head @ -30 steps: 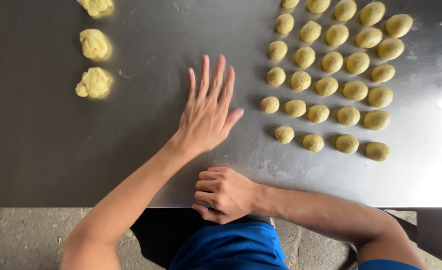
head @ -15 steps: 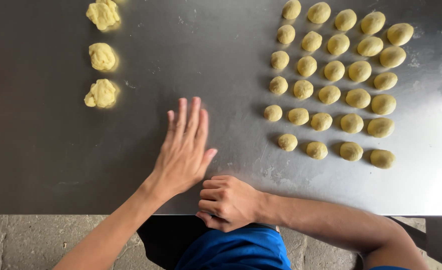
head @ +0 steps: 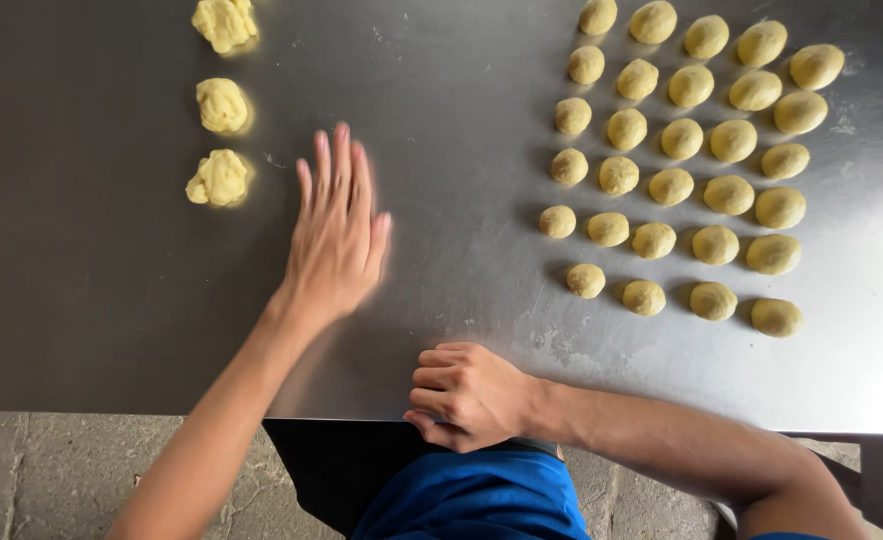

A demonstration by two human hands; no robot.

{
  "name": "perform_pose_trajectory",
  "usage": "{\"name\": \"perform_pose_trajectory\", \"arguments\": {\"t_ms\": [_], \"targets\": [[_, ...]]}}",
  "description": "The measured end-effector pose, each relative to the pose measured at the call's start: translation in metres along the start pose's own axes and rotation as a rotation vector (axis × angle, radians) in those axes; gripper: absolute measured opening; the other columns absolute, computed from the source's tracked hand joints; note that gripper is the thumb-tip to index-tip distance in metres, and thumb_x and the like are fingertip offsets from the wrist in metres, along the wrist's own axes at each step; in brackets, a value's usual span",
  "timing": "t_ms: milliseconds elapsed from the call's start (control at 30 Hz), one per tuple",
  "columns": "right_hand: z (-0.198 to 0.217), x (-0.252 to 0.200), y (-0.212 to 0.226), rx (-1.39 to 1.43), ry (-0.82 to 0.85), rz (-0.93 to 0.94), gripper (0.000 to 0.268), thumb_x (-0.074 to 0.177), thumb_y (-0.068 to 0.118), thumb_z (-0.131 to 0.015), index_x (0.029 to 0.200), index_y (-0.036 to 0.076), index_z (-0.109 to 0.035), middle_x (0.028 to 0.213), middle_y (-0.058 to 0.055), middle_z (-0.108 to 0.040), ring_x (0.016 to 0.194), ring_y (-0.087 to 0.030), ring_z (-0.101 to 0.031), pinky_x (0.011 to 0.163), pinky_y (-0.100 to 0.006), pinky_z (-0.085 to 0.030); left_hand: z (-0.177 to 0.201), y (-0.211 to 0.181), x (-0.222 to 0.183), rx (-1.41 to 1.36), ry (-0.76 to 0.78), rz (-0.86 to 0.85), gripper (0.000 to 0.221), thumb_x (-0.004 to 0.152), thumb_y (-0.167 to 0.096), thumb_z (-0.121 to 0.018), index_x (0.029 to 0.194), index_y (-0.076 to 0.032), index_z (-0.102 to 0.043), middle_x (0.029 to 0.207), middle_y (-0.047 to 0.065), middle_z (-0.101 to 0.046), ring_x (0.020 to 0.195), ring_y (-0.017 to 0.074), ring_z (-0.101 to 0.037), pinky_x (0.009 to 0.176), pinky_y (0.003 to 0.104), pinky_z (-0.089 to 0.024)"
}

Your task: Shaping small portions of dough into balls and arranging them in a grid on a metal work surface

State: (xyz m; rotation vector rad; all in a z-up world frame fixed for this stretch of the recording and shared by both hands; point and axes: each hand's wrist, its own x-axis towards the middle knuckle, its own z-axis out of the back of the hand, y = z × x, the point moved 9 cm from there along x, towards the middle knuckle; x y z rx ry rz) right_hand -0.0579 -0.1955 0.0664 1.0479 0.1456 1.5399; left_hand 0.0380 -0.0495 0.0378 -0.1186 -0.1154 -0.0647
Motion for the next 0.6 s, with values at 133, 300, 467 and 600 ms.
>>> {"name": "perform_pose_trajectory", "arguments": {"t_ms": [133, 300, 467, 600], "targets": [[-0.004, -0.001, 0.000, -0.004, 0.017, -0.011, 0.034, 0.103, 0.015, -0.058, 0.072, 0.005, -0.048, 0.070, -0.011, -0.049, 0.063, -0.031, -0.047, 0.057, -0.043, -0.037, 0.003, -0.056, -0.050, -0.009, 0.018, -0.124, 0.085, 0.100, -0.035, -0.055, 0.156, 0.018, -0.019, 0.165, 0.041, -0.013, 0.154, 0.0587, -0.013, 0.128, 0.062, -0.019], [-0.009, 0.000, 0.003, -0.009, 0.018, 0.007, 0.032, 0.101, 0.014, -0.061, 0.072, 0.004, -0.051, 0.068, -0.011, -0.052, 0.059, -0.032, -0.049, 0.058, -0.043, -0.040, -0.021, -0.079, 0.000, -0.158, 0.027, -0.196, 0.078, 0.109, -0.036, -0.049, 0.164, 0.004, -0.011, 0.172, 0.027, -0.007, 0.159, 0.0508, -0.005, 0.128, 0.067, -0.014], [-0.003, 0.001, -0.001, -0.042, 0.026, -0.013, 0.033, 0.102, 0.015, -0.060, 0.072, 0.005, -0.048, 0.069, -0.009, -0.049, 0.062, -0.029, -0.047, 0.057, -0.041, -0.037, -0.037, -0.059, 0.088, -0.001, 0.007, -0.051, 0.079, 0.115, -0.043, -0.050, 0.168, -0.004, -0.006, 0.174, 0.019, 0.005, 0.162, 0.0407, 0.002, 0.131, 0.067, -0.003], [-0.004, 0.001, 0.002, 0.012, 0.031, -0.020, 0.034, 0.103, 0.014, -0.058, 0.072, 0.005, -0.048, 0.069, -0.010, -0.050, 0.062, -0.030, -0.048, 0.058, -0.042, -0.040, -0.026, -0.015, 0.076, 0.094, 0.052, 0.084, 0.084, 0.117, -0.039, -0.061, 0.169, -0.003, -0.006, 0.173, 0.017, 0.006, 0.161, 0.0373, 0.005, 0.130, 0.067, -0.001]]}}
